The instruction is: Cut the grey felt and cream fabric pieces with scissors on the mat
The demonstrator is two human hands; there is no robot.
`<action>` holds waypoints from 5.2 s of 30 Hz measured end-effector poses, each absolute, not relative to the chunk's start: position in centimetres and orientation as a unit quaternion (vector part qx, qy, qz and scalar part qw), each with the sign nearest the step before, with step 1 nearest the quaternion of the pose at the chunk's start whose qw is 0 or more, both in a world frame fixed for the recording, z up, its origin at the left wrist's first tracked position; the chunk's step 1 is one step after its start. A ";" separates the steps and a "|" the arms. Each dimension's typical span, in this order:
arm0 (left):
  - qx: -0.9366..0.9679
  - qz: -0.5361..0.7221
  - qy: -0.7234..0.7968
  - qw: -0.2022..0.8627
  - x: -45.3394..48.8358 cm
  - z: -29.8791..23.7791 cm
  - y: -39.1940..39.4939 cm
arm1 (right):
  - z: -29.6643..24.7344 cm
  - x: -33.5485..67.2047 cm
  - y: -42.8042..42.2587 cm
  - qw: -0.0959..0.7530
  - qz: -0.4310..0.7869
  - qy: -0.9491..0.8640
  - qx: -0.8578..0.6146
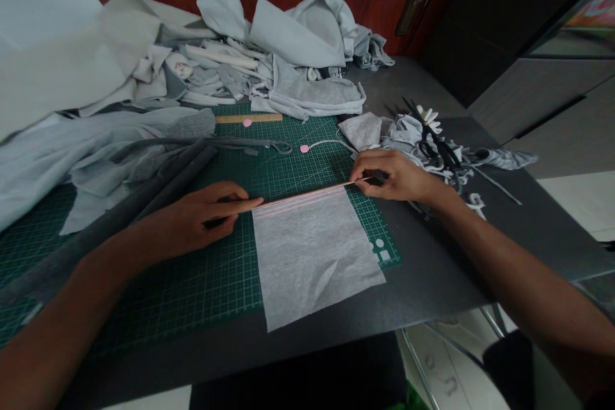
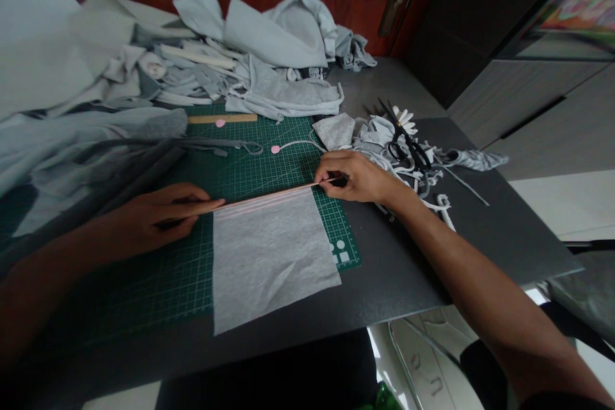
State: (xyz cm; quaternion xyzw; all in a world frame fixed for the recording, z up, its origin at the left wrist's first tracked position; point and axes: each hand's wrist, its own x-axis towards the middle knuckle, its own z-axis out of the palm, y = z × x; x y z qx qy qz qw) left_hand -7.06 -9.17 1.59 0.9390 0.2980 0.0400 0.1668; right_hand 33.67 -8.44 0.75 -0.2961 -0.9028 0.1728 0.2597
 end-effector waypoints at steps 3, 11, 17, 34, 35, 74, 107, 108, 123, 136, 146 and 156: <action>0.940 0.027 0.294 0.173 -7.0 1.8 -9.4 | 0.9 33.7 -8.5 0.238 0.205 -0.902 -0.296; 0.939 0.042 0.289 0.183 -7.2 1.3 -9.0 | 1.1 34.1 -8.5 0.193 0.249 -0.904 -0.290; 0.936 0.058 0.296 0.182 -7.3 0.6 -8.8 | 1.1 34.2 -8.6 0.192 0.247 -0.903 -0.294; 0.938 0.090 0.275 0.192 -6.6 1.3 -8.9 | 0.7 34.2 -8.2 0.199 0.214 -0.904 -0.313; 0.940 0.087 0.271 0.191 -6.6 1.4 -8.9 | 0.7 34.2 -8.3 0.199 0.215 -0.903 -0.313; 0.958 0.083 0.260 0.092 -6.7 1.1 -9.8 | 0.5 34.4 -8.2 0.248 0.163 -0.920 -0.255; 0.928 0.045 0.312 0.199 -6.8 0.8 -9.6 | 1.0 34.5 -8.5 0.170 0.247 -0.906 -0.299; 0.932 0.046 0.304 0.192 -6.8 0.8 -9.6 | 1.0 34.6 -8.5 0.167 0.246 -0.905 -0.304; 0.930 -0.007 0.327 0.166 -7.5 2.0 -9.8 | 2.0 36.1 -8.4 0.132 0.254 -0.891 -0.353; 0.913 -0.016 0.347 0.211 -5.9 3.3 -10.1 | 1.8 35.7 -8.5 0.130 0.266 -0.877 -0.377; 0.922 -0.004 0.330 0.202 -6.2 3.3 -9.9 | 1.9 35.7 -8.5 0.133 0.267 -0.879 -0.373; 0.933 0.036 0.311 0.179 -7.1 1.6 -9.3 | 1.7 35.6 -8.5 0.129 0.272 -0.871 -0.388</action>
